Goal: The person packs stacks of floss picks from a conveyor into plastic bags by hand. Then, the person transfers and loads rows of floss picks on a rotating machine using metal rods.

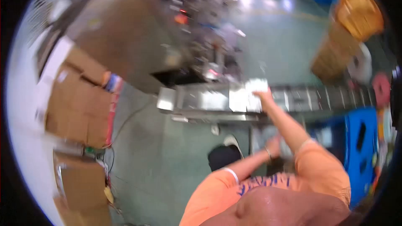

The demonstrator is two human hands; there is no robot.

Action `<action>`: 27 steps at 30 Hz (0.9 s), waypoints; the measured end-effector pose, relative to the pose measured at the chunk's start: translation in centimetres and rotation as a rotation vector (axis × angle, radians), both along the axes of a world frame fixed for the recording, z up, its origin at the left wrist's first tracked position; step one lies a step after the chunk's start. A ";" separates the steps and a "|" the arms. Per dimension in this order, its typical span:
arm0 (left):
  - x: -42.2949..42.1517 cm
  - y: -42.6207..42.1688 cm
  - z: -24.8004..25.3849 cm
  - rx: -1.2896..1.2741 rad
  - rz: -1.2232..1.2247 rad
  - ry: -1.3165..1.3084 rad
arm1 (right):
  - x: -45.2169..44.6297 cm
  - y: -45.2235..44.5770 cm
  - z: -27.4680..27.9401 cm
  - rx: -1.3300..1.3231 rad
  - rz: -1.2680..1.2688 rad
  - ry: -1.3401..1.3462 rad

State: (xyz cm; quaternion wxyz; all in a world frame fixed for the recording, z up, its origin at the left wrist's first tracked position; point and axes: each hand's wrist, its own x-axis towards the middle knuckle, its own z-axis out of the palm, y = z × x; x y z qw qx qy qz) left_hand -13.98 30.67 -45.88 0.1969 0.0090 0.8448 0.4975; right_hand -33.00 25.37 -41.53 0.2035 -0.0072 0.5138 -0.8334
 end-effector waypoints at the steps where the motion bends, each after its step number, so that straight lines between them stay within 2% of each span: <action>1: 0.1 -0.2 0.5 0.089 0.048 0.156 | 1.2 3.2 1.9 0.008 -0.080 0.010; 2: 0.1 0.1 -3.3 0.105 0.052 0.193 | 2.6 7.1 2.7 0.129 -0.185 0.005; 3: 0.8 -0.8 0.9 -0.120 -0.001 0.354 | 4.4 11.2 3.6 0.113 -0.212 0.057; 4: 0.5 -0.9 0.9 0.050 -0.011 0.140 | 6.6 15.0 5.5 0.400 -0.301 0.193; 5: 0.4 -0.7 0.4 0.040 -0.006 0.206 | 9.0 18.1 6.3 0.617 -0.393 0.316; 6: 0.3 -0.5 1.3 -0.024 0.005 0.161 | 11.7 20.7 6.5 0.945 -0.381 0.457; 8: 0.7 0.4 2.1 0.009 0.011 0.190 | 16.7 23.1 3.7 1.160 -0.219 0.423; 9: 0.7 0.7 2.4 0.019 0.009 0.176 | 18.4 23.5 1.6 1.330 -0.045 0.293; 10: 0.7 1.0 3.0 0.024 0.007 0.164 | 19.1 23.8 0.6 1.420 0.085 0.303; 12: 1.0 1.7 4.0 0.011 -0.028 0.090 | 18.1 23.9 -3.2 1.519 0.073 0.080; 13: 1.3 1.9 3.4 -0.009 -0.078 0.176 | 16.9 23.9 -5.0 1.516 0.062 0.078; 14: 1.5 2.0 3.0 -0.030 -0.127 0.259 | 15.4 23.9 -6.9 1.510 0.016 -0.061; 15: 1.4 2.1 3.2 -0.033 -0.158 0.229 | 14.6 23.5 -8.8 1.497 -0.026 -0.203; 17: 1.2 1.8 3.7 -0.024 -0.158 0.180 | 14.7 21.6 -12.8 1.536 0.030 -0.158; 19: 1.2 1.5 3.2 -0.025 -0.152 0.189 | 14.8 20.4 -13.5 1.579 0.080 -0.116; 21: 0.8 1.4 3.0 -0.024 -0.159 0.177 | 14.3 20.2 -13.2 1.558 0.139 -0.263; 24: 0.4 1.1 3.0 -0.034 -0.155 0.192 | 14.2 21.3 -8.9 1.585 0.249 -0.318; 27: -0.2 0.9 3.9 -0.032 -0.155 0.090 | 14.7 23.8 -11.8 1.575 0.214 -0.378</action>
